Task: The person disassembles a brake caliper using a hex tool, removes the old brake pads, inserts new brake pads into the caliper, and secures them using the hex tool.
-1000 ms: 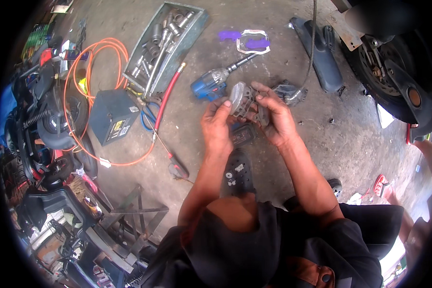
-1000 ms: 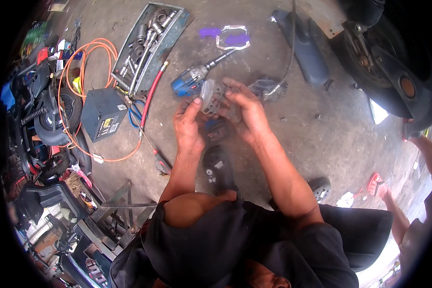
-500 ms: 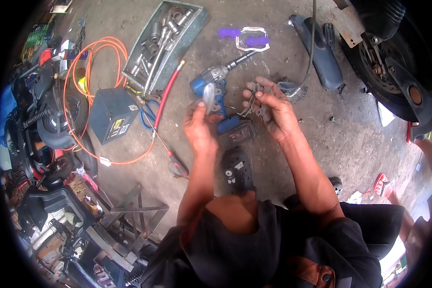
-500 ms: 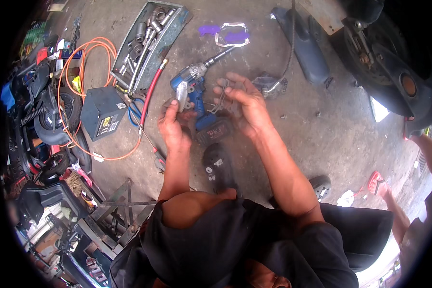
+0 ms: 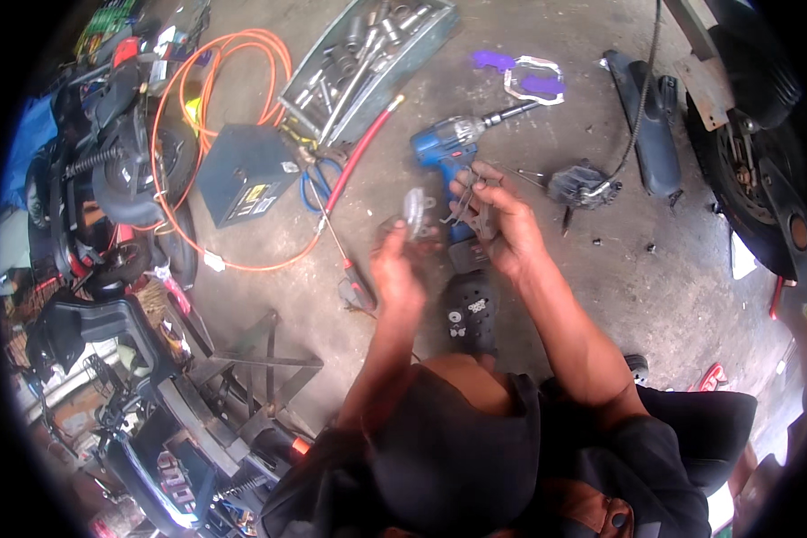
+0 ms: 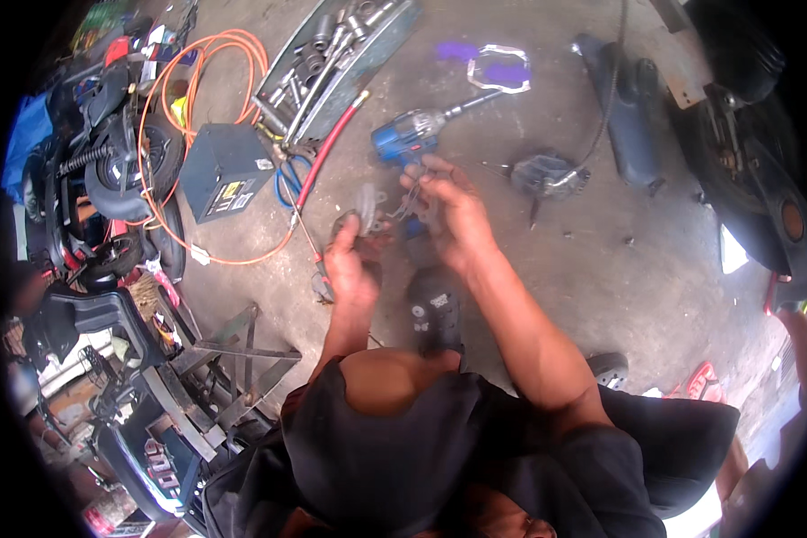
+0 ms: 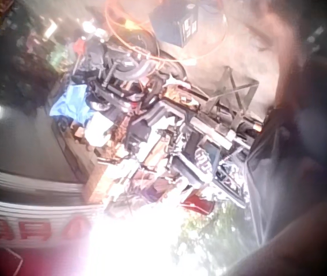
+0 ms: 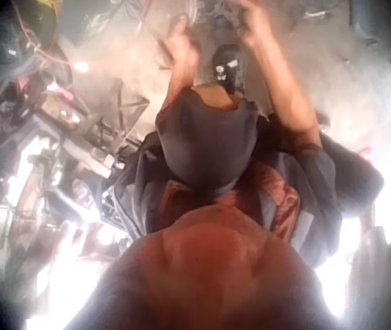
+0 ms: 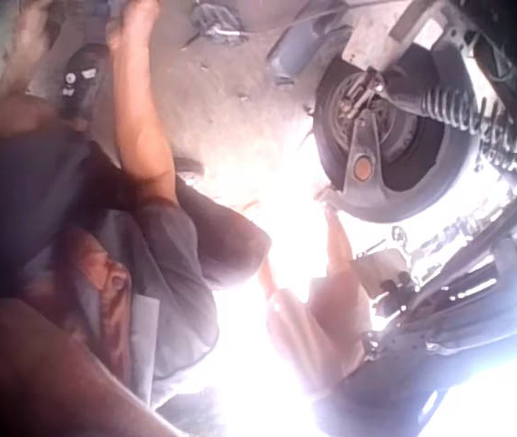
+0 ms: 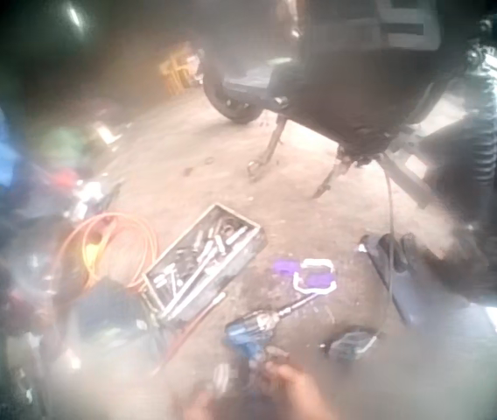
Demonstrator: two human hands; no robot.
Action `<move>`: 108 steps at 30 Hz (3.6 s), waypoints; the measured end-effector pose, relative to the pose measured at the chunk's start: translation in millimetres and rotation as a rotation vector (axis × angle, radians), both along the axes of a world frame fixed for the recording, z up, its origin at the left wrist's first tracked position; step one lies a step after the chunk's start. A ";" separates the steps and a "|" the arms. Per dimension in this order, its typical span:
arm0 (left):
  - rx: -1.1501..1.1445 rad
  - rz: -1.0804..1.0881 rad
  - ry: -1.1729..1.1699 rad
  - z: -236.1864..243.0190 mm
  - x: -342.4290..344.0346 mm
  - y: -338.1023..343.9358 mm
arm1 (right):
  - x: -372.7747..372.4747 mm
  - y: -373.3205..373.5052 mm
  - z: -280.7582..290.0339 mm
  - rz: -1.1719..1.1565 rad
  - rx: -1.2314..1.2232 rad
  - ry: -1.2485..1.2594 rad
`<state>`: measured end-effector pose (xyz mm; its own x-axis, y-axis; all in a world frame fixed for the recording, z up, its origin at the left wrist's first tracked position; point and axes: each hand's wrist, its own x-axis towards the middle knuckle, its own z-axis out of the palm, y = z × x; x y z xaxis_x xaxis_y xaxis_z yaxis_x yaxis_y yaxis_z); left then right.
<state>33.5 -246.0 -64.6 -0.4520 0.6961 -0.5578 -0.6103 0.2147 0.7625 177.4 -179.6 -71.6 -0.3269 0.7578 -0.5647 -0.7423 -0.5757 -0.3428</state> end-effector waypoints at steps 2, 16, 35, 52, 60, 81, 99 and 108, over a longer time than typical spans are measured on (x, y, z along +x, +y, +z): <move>0.044 -0.027 -0.049 6.4 7.2 0.4 | -9.6 -2.8 -1.2 0.007 -0.047 0.076; 0.064 -0.266 0.023 8.1 13.0 6.0 | -40.0 -11.9 2.6 0.084 0.105 0.012; 0.212 -0.720 1.328 -4.6 22.7 65.9 | -15.9 22.1 6.6 -0.038 0.252 -0.506; 0.135 -0.272 -0.428 -20.0 -2.0 89.6 | 116.8 203.9 -56.5 1.054 1.076 -2.004; 0.154 -0.326 -0.385 -18.5 11.9 102.0 | 117.7 210.9 -59.8 1.055 1.267 -2.049; 0.335 -0.482 0.027 11.1 48.6 120.7 | 59.1 47.5 44.8 0.166 0.358 -0.800; 0.351 -0.541 0.025 17.4 46.0 114.6 | 63.4 39.9 55.3 0.196 0.318 -0.747; 0.349 -0.586 -0.013 13.7 39.7 115.0 | 67.7 45.0 51.7 0.248 0.328 -0.593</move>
